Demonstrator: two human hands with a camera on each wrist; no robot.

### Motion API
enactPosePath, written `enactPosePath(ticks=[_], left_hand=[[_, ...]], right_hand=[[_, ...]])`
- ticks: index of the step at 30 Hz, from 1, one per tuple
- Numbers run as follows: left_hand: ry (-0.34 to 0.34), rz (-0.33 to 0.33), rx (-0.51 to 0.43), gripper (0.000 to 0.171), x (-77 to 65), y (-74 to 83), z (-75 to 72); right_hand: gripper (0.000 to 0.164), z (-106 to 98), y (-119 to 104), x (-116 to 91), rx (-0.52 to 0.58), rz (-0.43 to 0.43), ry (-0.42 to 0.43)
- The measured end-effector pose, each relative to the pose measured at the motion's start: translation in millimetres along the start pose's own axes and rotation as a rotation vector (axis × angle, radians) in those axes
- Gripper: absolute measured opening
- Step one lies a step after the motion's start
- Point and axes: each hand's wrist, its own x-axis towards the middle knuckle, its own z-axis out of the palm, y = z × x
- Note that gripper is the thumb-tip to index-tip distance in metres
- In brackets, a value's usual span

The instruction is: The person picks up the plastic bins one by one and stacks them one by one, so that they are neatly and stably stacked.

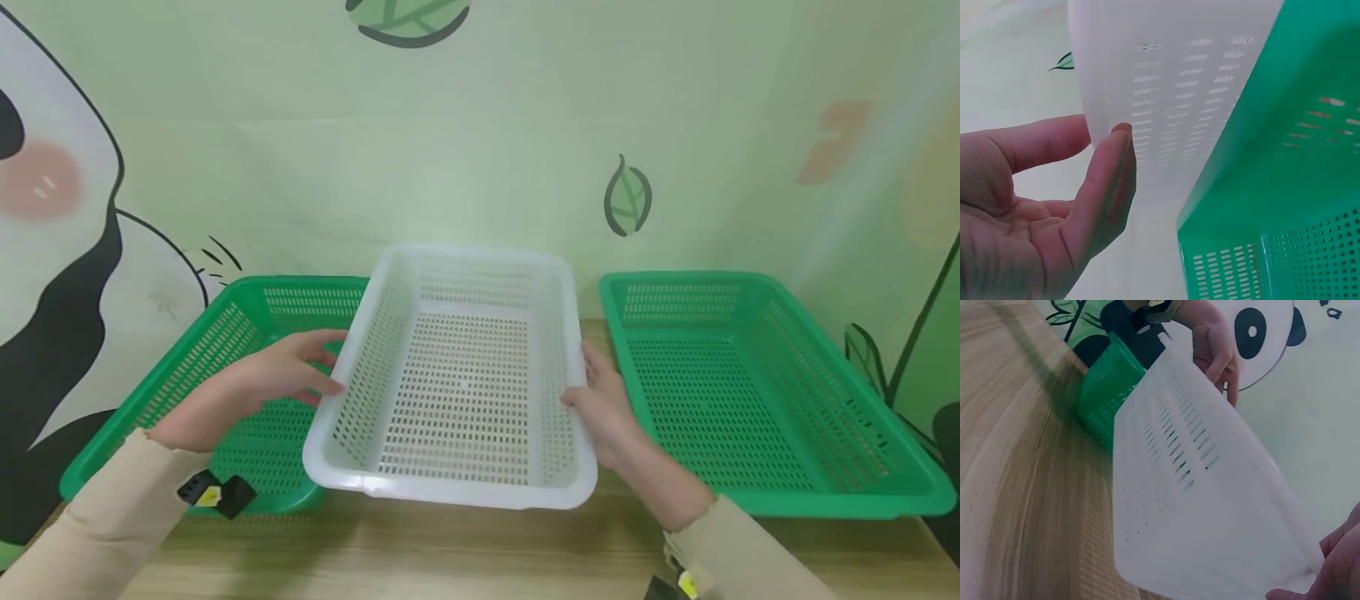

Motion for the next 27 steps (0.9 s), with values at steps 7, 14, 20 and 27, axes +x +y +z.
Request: enactPosePath(ticks=[7,14,20,27], left_hand=[[-0.002,0.036,-0.011,0.072,-11.0,-4.7,-16.5],[-0.011,0.080,-0.039,0.073,-22.5,-2.9,-34.1],[-0.010,0.101,-0.050,0.075,-29.8,0.3,-46.8],[0.030,0.125,-0.044,0.075,-28.6,-5.2,-46.4]], right_hand=[[0.079,5,-7,-5,-0.049,-0.075,-0.015],[0.077,9,-19,-8,-0.024,-0.139,-0.022],[0.073,12,-30,-11,0.024,-0.186,-0.025],[0.067,8,-24,-8,0.032,-0.258,-0.046]])
